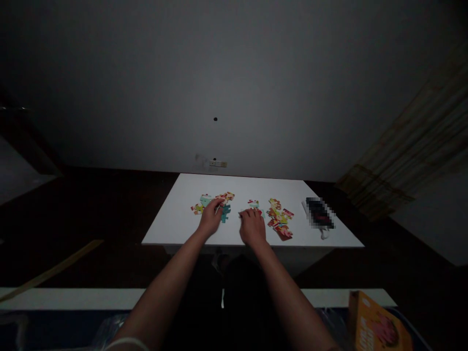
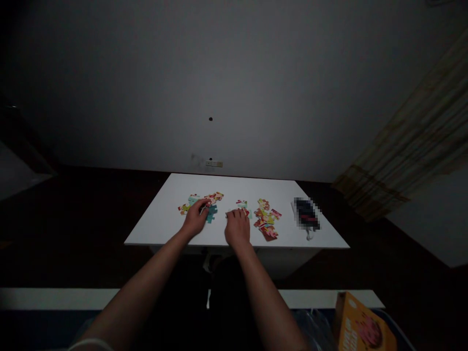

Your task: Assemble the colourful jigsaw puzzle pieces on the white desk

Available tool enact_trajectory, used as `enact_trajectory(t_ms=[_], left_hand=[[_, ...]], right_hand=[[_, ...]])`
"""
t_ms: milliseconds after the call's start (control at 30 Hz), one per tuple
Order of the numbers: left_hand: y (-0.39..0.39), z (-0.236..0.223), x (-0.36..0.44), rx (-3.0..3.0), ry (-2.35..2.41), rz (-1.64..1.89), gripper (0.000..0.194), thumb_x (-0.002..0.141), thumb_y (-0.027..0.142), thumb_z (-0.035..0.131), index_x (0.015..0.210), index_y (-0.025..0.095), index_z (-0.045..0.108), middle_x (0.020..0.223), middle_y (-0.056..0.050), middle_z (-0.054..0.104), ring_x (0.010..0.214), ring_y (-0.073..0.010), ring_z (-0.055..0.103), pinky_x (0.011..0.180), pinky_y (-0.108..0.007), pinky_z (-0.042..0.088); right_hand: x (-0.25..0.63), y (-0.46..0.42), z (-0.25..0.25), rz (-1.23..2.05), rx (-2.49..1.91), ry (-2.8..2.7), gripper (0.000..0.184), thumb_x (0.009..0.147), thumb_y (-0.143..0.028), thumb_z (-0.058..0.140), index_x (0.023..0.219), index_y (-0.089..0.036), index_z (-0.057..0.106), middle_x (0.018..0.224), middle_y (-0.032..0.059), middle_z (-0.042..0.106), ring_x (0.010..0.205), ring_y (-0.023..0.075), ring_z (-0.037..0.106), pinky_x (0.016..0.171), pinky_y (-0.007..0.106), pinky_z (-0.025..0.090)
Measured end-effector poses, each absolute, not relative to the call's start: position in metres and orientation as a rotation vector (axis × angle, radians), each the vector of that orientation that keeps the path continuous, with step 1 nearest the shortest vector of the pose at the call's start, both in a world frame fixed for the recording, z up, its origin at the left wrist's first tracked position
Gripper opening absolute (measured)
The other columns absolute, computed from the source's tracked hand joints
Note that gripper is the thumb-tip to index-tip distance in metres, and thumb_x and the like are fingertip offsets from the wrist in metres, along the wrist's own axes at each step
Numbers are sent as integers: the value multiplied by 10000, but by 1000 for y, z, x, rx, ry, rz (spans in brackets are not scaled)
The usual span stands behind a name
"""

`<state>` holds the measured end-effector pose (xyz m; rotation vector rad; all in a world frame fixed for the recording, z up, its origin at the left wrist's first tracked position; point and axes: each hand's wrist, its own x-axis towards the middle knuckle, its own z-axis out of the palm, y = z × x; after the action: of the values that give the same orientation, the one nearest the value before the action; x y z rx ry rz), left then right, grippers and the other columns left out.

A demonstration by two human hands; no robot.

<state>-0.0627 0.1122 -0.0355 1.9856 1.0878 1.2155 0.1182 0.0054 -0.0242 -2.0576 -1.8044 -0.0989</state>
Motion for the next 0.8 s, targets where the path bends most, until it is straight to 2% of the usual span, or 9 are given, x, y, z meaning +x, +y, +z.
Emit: enact_trajectory(t_ms=[167, 267, 333, 433, 533, 633, 733, 800], left_hand=[[107, -25, -77, 1899, 1220, 1311, 362, 1007, 151, 565, 1327, 209, 725, 1344, -122, 783, 1274, -285, 728, 1174, -537, 564], [94, -27, -107, 2090, 1205, 1315, 318, 1015, 149, 572, 1257, 242, 755, 1301, -97, 792, 1262, -283, 721, 1184, -527, 554], [85, -32, -131, 2341, 1126, 1200, 366, 977, 77, 564, 1219, 257, 772, 1287, -98, 794, 1273, -284, 713, 1194, -523, 543], [78, -40, -156, 2564, 1074, 964, 411, 921, 28, 591, 1183, 273, 793, 1277, -111, 798, 1242, -296, 722, 1130, -517, 577], [79, -42, -164, 2547, 1045, 849, 336, 928, 67, 617, 1123, 264, 806, 1210, -106, 819, 1183, -285, 747, 1088, -494, 600], [81, -42, -163, 2413, 1013, 833, 262, 941, 137, 638, 1087, 262, 816, 1162, -75, 839, 1143, -261, 770, 1095, -464, 606], [80, -42, -162, 2328, 1013, 855, 276, 914, 158, 655, 1103, 266, 825, 1178, -61, 843, 1147, -255, 780, 1103, -448, 608], [78, -42, -163, 2317, 1015, 865, 318, 882, 140, 646, 1112, 261, 829, 1186, -60, 842, 1156, -254, 780, 1118, -444, 603]], right_hand=[[122, -1, -26, -152, -1871, -1838, 317, 1058, -152, 557, 1270, -216, 782, 1315, 163, 740, 1321, 360, 554, 1165, 511, 432], [121, -5, -26, -157, -1734, -1956, 307, 1038, -172, 593, 1273, -214, 786, 1324, 147, 769, 1336, 355, 581, 1201, 530, 430], [115, -7, -26, -141, -1659, -2054, 377, 1038, -187, 601, 1377, -224, 761, 1438, 140, 752, 1430, 364, 563, 1242, 560, 409], [99, -8, -26, -91, -1622, -2135, 532, 1078, -287, 602, 1605, -216, 620, 1673, 155, 600, 1610, 384, 441, 1307, 606, 351], [83, -10, -23, 11, -1603, -2213, 618, 1100, -464, 623, 1651, -187, 570, 1722, 188, 538, 1667, 399, 380, 1330, 621, 328], [79, -18, -23, 55, -1555, -2263, 564, 1089, -509, 654, 1572, -216, 646, 1651, 174, 620, 1593, 381, 492, 1317, 597, 351], [86, -32, -26, 48, -1502, -2238, 431, 1077, -418, 684, 1474, -254, 711, 1531, 145, 716, 1436, 338, 632, 1234, 537, 447], [93, -41, -32, 44, -1439, -2225, 364, 1062, -356, 701, 1409, -254, 742, 1466, 142, 750, 1376, 325, 669, 1169, 503, 493]])
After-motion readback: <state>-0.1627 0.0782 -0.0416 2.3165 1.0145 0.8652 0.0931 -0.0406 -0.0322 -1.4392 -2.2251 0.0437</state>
